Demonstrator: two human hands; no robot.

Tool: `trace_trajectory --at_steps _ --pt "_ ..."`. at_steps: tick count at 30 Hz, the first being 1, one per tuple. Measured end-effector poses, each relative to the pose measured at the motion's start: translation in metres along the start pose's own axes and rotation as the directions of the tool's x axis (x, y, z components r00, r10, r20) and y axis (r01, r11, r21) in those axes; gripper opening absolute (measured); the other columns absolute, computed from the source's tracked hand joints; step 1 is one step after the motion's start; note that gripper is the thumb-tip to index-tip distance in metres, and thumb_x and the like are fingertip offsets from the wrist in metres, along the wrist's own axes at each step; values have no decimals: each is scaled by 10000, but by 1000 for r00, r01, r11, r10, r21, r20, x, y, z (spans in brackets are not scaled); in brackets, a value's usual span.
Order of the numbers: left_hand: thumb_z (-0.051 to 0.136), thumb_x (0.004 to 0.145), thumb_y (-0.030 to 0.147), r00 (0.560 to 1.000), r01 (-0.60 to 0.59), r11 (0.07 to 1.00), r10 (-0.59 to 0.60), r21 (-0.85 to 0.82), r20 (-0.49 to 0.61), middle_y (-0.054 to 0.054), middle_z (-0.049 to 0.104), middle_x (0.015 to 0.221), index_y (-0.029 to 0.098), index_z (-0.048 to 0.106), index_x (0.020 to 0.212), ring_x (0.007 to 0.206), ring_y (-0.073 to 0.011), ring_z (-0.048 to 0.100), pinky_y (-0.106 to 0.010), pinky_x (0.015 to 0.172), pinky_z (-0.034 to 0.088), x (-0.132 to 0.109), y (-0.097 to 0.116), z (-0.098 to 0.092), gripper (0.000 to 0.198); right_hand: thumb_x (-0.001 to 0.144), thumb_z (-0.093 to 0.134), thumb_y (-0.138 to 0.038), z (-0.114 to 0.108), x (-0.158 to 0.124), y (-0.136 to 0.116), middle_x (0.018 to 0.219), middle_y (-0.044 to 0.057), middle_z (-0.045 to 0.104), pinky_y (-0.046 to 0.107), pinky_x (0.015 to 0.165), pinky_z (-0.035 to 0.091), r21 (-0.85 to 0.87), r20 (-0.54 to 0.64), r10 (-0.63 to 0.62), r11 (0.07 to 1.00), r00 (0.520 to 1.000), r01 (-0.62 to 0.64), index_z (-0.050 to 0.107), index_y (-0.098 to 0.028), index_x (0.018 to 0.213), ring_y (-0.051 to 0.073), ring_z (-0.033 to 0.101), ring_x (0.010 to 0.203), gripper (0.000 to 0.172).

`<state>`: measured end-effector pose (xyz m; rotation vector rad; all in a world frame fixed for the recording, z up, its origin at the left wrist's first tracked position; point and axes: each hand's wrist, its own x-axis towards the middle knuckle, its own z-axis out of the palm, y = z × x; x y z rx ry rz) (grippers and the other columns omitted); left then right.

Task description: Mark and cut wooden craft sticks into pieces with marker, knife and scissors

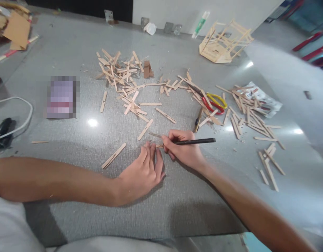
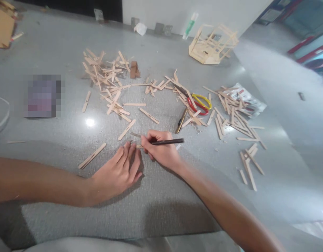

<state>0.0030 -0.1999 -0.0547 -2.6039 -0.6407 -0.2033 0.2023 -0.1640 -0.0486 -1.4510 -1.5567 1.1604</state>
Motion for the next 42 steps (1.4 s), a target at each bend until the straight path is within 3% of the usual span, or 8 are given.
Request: trace_trajectory --at_steps 11,17,31,42 --pt "446 1069 473 1000 17 1000 -17 24 -26 -295 728 1208 -69 662 1277 1152 -382 729 -440 972 486 2 -1 0 619 939 693 -438 1 4 -2 427 -52 523 221 380 334 -39 43 -1 999 999 3 501 -213 574 71 449 328 470" --pt "454 1066 475 1000 23 999 -23 21 -12 -307 719 1219 -72 654 1288 1163 -383 724 -445 978 489 2 0 0 623 953 661 -377 0 4 -1 427 -53 494 227 389 312 -143 41 -33 989 999 39 479 -215 559 72 436 352 464" --pt "446 1076 453 1000 16 1000 -16 -5 3 -320 706 1239 -89 635 1306 1184 -404 710 -463 981 486 1 0 1 618 951 598 -274 -1 3 -7 415 -52 486 235 427 350 -205 31 -56 977 998 61 471 -219 546 77 429 374 429" --pt "459 1074 446 1000 16 1000 -16 -5 -16 -324 713 1218 -95 636 1299 1162 -401 719 -461 977 475 1 -1 2 612 955 670 -391 5 2 -3 406 -64 507 218 411 363 -58 14 -4 998 1000 5 489 -217 582 70 435 345 449"
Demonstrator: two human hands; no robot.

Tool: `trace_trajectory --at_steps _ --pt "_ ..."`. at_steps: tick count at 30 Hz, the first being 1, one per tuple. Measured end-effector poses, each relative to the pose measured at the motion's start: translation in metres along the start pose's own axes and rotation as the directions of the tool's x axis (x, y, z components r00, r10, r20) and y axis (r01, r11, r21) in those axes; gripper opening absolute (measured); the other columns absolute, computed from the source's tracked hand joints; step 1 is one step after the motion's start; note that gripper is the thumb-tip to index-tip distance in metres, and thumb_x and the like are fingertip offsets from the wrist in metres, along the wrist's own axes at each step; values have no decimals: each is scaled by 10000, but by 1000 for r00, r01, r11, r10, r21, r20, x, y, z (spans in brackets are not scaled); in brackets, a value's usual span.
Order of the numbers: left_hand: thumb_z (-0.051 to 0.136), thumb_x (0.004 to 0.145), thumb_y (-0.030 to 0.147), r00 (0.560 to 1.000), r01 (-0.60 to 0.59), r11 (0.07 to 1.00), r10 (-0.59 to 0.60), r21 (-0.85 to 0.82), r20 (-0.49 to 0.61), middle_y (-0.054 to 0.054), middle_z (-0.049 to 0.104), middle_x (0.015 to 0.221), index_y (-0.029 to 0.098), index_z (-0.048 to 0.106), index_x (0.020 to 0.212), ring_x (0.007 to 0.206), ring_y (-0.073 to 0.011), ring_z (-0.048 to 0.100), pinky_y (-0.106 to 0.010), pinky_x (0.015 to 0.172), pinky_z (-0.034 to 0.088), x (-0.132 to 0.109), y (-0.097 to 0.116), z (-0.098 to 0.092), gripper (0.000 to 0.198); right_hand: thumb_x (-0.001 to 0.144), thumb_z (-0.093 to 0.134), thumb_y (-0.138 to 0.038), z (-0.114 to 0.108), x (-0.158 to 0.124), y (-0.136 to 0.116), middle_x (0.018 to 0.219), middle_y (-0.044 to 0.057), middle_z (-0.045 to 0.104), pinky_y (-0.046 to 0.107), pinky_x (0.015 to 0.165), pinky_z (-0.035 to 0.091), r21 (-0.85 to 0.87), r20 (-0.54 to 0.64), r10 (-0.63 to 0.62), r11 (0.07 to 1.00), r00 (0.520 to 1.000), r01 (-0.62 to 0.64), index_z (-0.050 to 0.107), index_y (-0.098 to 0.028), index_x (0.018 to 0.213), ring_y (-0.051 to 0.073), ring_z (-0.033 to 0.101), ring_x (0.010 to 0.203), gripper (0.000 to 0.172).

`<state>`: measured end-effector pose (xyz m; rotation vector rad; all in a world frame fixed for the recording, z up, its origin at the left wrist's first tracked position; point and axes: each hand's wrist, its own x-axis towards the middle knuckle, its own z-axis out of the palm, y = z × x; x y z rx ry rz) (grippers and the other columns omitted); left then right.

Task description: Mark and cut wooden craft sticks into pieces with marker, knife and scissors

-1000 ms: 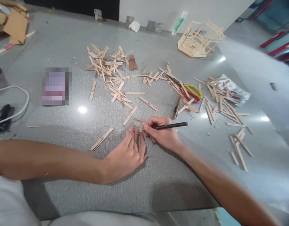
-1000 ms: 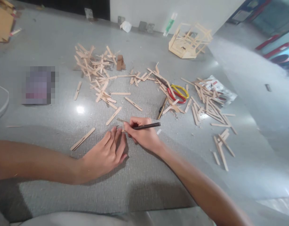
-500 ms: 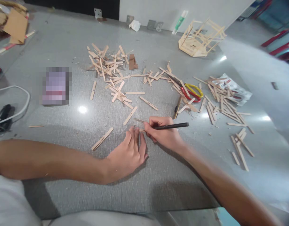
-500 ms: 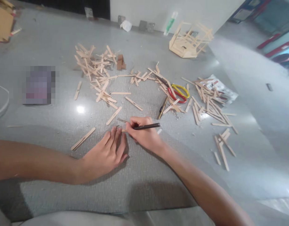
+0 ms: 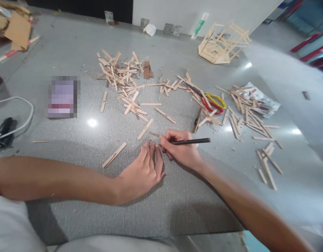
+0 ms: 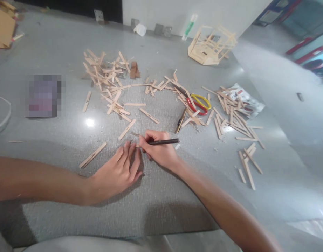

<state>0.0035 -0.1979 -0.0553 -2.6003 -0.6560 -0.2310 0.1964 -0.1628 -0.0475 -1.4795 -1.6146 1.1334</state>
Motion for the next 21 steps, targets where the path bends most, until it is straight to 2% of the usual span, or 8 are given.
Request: trace_trajectory --at_steps 8,13,21 --pt "460 1071 458 1000 1 1000 -1 12 -2 -317 721 1206 -88 644 1291 1147 -392 727 -456 974 480 1 1 0 617 944 670 -456 1 2 3 430 -54 512 219 375 332 -13 5 8 1000 1000 -8 462 -225 575 76 456 337 483" --pt "446 1077 457 1000 0 1000 0 21 12 -298 724 1217 -63 653 1291 1162 -382 723 -457 983 485 1 0 -1 599 950 662 -434 0 2 2 432 -57 487 229 393 325 -36 8 -11 999 1000 11 460 -225 573 76 434 359 477" --pt "466 1070 460 1000 -6 1000 6 0 11 -338 706 1222 -109 623 1310 1167 -415 714 -474 982 473 0 1 -1 637 963 633 -398 -2 2 0 441 -50 468 251 423 306 -128 15 -26 991 1000 28 454 -226 568 89 407 416 466"
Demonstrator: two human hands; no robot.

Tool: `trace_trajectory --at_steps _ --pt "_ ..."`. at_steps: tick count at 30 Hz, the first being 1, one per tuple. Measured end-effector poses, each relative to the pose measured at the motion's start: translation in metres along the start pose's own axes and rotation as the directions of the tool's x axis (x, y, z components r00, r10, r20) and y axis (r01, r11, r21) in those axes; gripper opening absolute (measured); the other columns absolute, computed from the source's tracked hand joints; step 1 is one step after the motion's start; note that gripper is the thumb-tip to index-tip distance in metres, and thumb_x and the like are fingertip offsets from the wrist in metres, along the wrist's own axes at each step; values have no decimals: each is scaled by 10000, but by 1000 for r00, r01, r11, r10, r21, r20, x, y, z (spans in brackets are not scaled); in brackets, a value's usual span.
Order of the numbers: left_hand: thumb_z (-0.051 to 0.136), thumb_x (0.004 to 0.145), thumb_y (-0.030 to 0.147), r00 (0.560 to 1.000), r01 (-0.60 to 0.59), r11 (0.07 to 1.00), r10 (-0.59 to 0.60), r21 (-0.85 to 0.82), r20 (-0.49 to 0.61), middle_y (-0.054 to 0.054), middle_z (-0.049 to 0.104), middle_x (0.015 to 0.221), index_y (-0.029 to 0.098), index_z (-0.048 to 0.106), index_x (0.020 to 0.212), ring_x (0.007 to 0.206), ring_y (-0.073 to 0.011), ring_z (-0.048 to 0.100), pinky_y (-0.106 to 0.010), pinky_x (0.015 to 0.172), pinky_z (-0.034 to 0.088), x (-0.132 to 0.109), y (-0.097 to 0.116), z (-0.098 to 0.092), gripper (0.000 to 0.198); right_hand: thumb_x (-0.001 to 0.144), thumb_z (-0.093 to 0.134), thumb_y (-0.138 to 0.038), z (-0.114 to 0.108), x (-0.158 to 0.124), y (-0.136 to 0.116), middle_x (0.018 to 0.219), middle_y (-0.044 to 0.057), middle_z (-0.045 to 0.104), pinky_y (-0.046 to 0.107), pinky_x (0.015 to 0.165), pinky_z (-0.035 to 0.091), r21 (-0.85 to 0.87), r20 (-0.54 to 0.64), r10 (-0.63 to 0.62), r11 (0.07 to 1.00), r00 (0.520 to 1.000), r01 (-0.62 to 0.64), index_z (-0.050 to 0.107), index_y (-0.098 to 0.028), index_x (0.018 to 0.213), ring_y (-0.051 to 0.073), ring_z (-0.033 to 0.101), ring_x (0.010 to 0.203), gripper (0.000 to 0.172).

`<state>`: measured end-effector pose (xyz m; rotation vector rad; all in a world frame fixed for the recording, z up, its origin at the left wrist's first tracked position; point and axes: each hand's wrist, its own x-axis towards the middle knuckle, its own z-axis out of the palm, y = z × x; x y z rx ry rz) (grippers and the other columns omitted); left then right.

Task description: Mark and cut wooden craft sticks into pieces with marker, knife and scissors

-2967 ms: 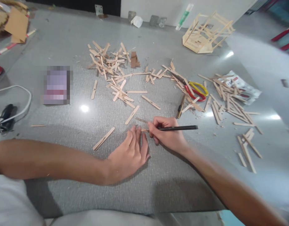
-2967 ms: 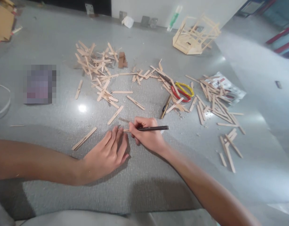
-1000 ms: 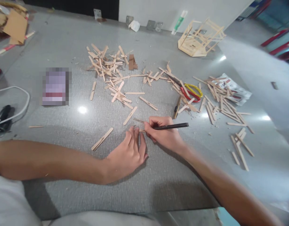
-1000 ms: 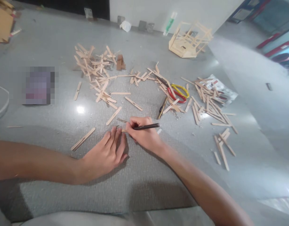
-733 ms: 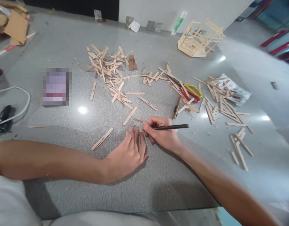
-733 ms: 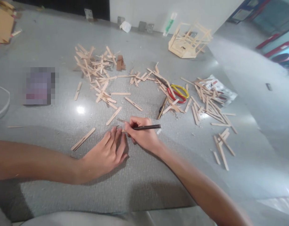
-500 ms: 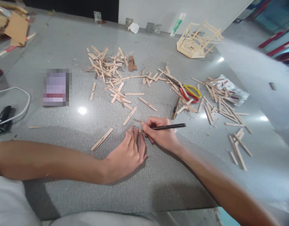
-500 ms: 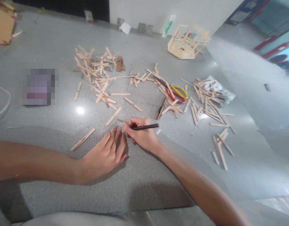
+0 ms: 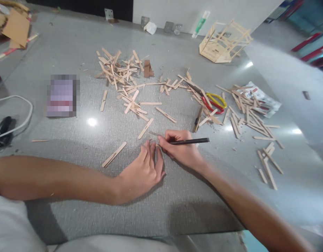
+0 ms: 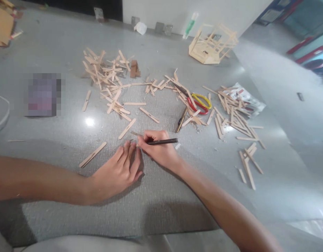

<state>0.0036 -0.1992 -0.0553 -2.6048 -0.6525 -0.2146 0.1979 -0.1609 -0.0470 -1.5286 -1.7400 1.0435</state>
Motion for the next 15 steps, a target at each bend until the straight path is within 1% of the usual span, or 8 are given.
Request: trace_trajectory --at_steps 4,8,12,15 --pt "471 1068 452 1000 6 1000 -6 5 -3 -330 708 1226 -99 632 1306 1159 -412 717 -465 969 471 0 1 0 621 953 657 -422 -1 -1 -1 443 -48 469 262 436 318 -13 -1 2 1000 1000 -2 447 -228 559 95 407 427 487" --pt "477 1063 467 1000 9 1000 -9 12 -10 -324 709 1231 -91 634 1310 1161 -407 716 -469 976 466 0 1 1 630 961 638 -400 -2 -2 -4 442 -44 481 267 438 327 -28 -4 4 1000 1000 -4 438 -235 556 98 408 421 480" --pt "473 1064 458 1000 -12 1000 12 23 10 -331 703 1238 -106 618 1330 1175 -416 707 -469 971 467 -1 1 3 640 953 641 -395 -2 -2 -5 436 -41 493 261 430 340 -32 -11 3 999 1000 -4 459 -234 553 96 420 409 469" --pt "468 1064 450 1000 -19 999 19 26 4 -331 700 1247 -109 621 1325 1181 -411 704 -465 978 465 -1 1 4 636 945 650 -375 -2 -2 -3 424 -49 493 251 421 355 1 -18 22 1000 1000 -22 466 -229 547 86 429 380 462"
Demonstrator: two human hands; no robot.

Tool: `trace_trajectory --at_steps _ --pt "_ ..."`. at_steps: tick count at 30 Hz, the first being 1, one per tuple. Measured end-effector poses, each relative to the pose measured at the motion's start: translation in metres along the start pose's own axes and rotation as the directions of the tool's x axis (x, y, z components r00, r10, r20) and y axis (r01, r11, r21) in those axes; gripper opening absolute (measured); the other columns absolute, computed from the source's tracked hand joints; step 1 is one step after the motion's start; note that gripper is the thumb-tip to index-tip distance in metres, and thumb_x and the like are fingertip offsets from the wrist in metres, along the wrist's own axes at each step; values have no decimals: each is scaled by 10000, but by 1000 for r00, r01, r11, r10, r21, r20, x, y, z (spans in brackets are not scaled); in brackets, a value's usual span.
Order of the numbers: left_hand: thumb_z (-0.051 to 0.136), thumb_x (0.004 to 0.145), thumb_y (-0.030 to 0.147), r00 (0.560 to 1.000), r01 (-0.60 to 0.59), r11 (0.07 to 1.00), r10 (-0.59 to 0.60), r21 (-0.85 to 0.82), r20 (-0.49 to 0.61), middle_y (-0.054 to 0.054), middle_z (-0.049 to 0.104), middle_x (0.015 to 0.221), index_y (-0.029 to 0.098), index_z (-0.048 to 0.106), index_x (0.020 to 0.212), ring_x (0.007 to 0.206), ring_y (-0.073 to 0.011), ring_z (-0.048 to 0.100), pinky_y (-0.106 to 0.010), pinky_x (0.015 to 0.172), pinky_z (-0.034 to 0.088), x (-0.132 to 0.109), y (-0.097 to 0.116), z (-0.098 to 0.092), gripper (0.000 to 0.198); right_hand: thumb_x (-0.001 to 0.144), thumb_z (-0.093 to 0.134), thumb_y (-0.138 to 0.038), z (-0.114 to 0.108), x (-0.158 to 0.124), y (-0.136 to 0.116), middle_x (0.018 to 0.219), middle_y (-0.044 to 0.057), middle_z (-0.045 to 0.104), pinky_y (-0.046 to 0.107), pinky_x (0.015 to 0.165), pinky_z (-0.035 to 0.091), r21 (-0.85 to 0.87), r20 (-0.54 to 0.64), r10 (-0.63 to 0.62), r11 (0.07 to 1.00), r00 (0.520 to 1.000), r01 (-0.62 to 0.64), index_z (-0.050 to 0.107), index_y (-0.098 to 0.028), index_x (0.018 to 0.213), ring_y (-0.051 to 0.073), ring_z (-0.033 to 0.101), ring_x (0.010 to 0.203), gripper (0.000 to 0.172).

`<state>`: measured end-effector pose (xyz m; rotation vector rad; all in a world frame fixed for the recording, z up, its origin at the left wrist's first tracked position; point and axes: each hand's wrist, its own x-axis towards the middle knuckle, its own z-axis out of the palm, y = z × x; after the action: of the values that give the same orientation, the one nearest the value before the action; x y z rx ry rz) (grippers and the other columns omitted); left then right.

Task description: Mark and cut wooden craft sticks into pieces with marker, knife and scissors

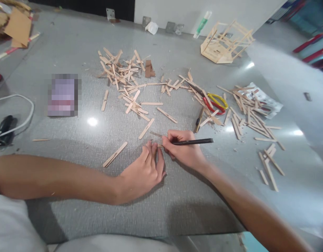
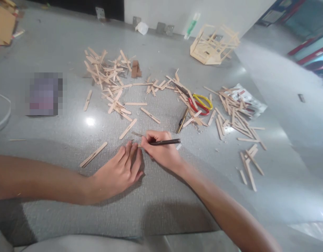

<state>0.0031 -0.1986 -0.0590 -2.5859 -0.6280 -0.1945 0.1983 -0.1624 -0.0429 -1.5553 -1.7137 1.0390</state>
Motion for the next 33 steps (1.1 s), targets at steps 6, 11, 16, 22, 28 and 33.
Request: trace_trajectory --at_steps 6,11,16,22,28,33 --pt "480 1061 447 1000 3 1000 -3 -1 -9 -321 710 1236 -101 636 1314 1169 -393 712 -458 979 465 1 0 -2 623 939 677 -363 3 -4 3 415 -54 511 239 414 389 130 -23 9 992 1000 -6 461 -228 565 83 460 347 452" --pt "497 1059 454 1000 4 1000 -4 -2 -16 -319 713 1231 -100 640 1312 1171 -401 710 -466 981 460 0 0 -2 626 932 705 -412 6 -5 2 413 -56 517 236 420 395 156 -14 22 988 1000 -19 500 -220 581 81 461 351 450" --pt "458 1072 445 1000 10 1000 -10 14 -4 -300 720 1231 -81 663 1303 1169 -388 716 -457 986 474 1 0 -3 609 923 717 -461 7 -3 1 397 -60 509 234 407 402 169 -17 49 985 999 -45 515 -220 576 78 444 332 468" --pt "452 1070 440 999 33 999 -32 32 -17 -282 725 1232 -70 699 1270 1160 -384 721 -456 987 492 2 2 -3 601 951 681 -435 6 -3 1 394 -61 510 226 397 388 168 -17 32 985 999 -28 499 -222 578 73 439 324 466" --pt "481 1060 444 999 38 999 -38 14 -11 -302 714 1237 -92 692 1270 1175 -406 710 -477 993 495 1 4 -1 613 959 680 -418 6 -3 4 416 -55 526 229 403 378 148 -4 19 989 1000 -19 497 -220 581 76 457 342 464" --pt "487 1059 460 999 35 999 -34 19 -9 -310 710 1239 -91 689 1274 1178 -404 709 -477 991 496 0 4 0 625 959 677 -369 6 -3 2 418 -59 512 231 407 360 99 -3 4 995 1000 -3 477 -223 573 77 453 354 458"
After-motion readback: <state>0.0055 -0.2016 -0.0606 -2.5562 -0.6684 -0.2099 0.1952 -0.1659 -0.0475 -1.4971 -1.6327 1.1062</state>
